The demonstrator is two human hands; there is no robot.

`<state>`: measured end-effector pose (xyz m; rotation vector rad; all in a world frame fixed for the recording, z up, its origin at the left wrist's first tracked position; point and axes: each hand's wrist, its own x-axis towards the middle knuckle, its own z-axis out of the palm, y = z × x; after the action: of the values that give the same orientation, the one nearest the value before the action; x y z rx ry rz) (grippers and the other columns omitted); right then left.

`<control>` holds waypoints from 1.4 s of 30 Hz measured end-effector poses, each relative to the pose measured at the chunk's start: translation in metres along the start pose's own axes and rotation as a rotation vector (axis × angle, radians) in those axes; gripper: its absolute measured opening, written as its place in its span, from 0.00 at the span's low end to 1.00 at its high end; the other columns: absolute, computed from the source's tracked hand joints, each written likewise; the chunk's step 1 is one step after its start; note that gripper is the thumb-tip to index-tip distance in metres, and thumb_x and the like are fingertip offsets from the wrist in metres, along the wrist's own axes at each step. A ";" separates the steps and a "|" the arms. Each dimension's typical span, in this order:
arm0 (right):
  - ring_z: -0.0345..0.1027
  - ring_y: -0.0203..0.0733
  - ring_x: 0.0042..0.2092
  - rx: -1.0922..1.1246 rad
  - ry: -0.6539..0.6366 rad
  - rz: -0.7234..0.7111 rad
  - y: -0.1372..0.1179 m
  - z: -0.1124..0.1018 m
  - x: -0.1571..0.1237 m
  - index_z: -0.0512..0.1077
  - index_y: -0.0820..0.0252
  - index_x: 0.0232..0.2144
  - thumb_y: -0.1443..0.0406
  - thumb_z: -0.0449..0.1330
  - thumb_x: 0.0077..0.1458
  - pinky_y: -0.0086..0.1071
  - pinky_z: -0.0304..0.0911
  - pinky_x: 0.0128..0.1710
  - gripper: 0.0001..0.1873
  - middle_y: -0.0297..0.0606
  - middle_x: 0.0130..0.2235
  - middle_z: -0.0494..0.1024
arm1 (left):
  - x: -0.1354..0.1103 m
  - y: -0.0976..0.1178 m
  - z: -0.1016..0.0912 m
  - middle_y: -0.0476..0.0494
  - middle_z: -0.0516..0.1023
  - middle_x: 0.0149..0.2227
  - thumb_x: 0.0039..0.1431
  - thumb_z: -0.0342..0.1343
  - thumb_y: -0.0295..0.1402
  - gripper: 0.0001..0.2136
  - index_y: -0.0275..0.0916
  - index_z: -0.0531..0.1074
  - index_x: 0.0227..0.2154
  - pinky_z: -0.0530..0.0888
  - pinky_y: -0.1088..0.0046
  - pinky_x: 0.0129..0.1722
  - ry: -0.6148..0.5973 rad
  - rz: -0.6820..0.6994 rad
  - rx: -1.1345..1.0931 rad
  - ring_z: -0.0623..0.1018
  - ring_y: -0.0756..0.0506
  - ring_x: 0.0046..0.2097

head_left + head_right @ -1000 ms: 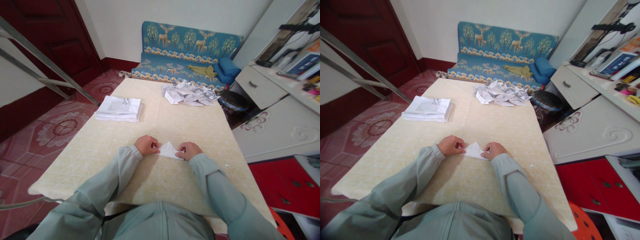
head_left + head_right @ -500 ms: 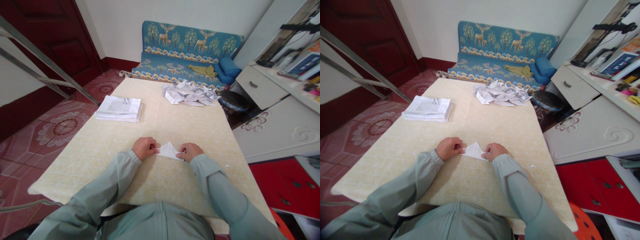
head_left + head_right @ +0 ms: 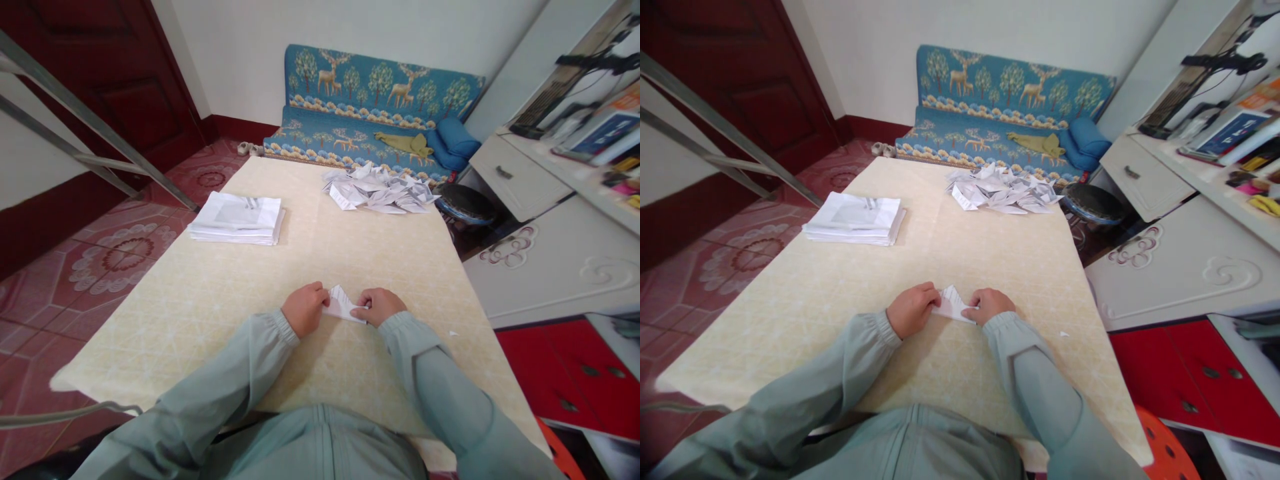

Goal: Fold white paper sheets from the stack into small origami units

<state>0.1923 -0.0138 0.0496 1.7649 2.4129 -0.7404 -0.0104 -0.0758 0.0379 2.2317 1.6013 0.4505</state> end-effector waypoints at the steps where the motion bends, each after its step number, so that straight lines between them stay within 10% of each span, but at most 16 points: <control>1: 0.66 0.35 0.28 0.009 -0.001 0.000 0.001 0.000 0.000 0.76 0.55 0.25 0.57 0.65 0.40 0.27 0.52 0.25 0.10 0.32 0.26 0.76 | 0.000 0.000 0.002 0.43 0.71 0.35 0.53 0.45 0.21 0.10 0.37 0.71 0.31 0.68 0.72 0.38 0.026 -0.016 -0.022 0.72 0.47 0.37; 42: 0.65 0.34 0.26 -0.162 -0.235 -0.125 0.001 -0.020 0.021 0.78 0.58 0.21 0.59 0.64 0.42 0.26 0.51 0.23 0.08 0.33 0.21 0.74 | 0.000 0.001 0.016 0.45 0.69 0.33 0.54 0.56 0.34 0.06 0.38 0.69 0.28 0.67 0.71 0.36 0.147 -0.078 -0.064 0.70 0.46 0.36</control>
<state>0.1907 0.0129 0.0598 1.3945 2.3658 -0.6980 -0.0021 -0.0773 0.0240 2.1243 1.7141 0.6475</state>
